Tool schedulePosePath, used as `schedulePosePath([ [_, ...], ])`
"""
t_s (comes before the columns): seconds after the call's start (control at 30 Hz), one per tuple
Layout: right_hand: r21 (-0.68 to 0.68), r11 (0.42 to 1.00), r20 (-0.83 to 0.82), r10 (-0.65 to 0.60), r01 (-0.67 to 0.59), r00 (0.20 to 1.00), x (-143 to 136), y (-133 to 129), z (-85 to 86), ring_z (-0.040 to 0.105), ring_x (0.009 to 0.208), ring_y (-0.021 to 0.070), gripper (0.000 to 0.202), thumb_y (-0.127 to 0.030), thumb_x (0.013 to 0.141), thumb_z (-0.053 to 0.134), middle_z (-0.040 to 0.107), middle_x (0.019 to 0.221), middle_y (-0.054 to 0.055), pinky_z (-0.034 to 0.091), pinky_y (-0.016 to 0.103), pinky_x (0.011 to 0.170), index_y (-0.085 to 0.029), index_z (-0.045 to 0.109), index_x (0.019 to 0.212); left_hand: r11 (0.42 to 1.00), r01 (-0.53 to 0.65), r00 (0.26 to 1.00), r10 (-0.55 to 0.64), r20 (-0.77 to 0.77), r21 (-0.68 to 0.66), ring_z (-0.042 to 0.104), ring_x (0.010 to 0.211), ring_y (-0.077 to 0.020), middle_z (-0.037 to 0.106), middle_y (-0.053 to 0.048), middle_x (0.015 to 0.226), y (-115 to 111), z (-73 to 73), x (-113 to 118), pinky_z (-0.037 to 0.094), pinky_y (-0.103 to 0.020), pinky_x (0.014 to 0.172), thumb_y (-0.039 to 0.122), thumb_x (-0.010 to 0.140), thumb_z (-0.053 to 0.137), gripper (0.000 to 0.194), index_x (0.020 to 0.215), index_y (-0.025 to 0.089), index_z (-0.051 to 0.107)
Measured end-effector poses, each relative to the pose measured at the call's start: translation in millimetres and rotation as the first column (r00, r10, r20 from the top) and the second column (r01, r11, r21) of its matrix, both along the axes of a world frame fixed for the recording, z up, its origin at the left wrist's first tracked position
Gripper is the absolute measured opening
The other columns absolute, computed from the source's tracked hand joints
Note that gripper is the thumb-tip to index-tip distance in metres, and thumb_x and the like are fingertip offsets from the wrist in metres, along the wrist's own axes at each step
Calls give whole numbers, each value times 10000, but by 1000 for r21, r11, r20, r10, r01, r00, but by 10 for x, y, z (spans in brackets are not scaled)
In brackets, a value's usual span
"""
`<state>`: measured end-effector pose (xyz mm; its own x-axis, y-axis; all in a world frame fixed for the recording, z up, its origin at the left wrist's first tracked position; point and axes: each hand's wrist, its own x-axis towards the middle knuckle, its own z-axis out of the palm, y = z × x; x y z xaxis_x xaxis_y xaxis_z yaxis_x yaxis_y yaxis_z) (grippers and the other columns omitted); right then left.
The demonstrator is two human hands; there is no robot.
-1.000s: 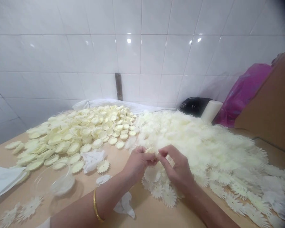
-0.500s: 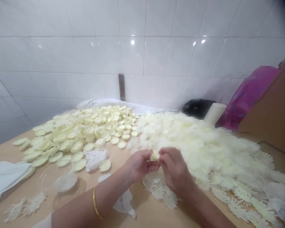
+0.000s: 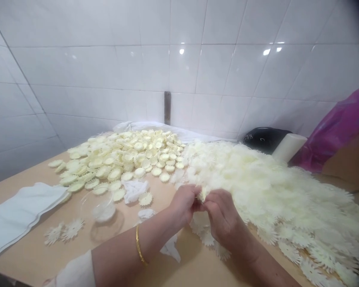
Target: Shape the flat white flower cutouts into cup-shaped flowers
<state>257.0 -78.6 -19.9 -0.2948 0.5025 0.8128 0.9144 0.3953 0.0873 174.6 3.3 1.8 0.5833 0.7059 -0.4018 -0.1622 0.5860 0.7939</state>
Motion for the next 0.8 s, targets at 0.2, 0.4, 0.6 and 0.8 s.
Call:
schedulePosePath([
  [0.2,-11,999,-278,-51,50,959,19,-15,25,438,747,185,163,-45,789,406,454,791,64,412,334,630,-167,414,896,1000,-2,1000,1,27,23,472,436,-85,482,5,537,-47,94,-71,429,-210,436,121,681,508,57,639,134,472],
  [0.4,-77,984,-190,-171,159,967,101,-46,58,443,876,247,353,-184,772,503,480,926,112,393,424,731,-159,446,1120,987,103,995,-101,-21,126,535,514,-113,555,-45,613,-102,195,-203,490,-269,549,110,656,529,43,680,87,557],
  [0.6,115,990,-64,-70,77,995,17,-111,115,439,923,238,329,-13,742,409,525,982,115,381,422,753,-176,549,991,986,114,993,-110,-39,122,517,518,-105,535,-14,588,-160,231,-201,483,-257,533,54,605,531,56,640,86,561],
  [0.8,86,995,107,-54,45,993,4,-71,72,446,820,203,271,-13,761,351,559,815,93,379,417,760,-138,584,824,999,-1,985,10,-170,54,437,475,-82,466,6,527,-100,181,-48,427,-223,457,16,667,508,63,650,75,527],
])
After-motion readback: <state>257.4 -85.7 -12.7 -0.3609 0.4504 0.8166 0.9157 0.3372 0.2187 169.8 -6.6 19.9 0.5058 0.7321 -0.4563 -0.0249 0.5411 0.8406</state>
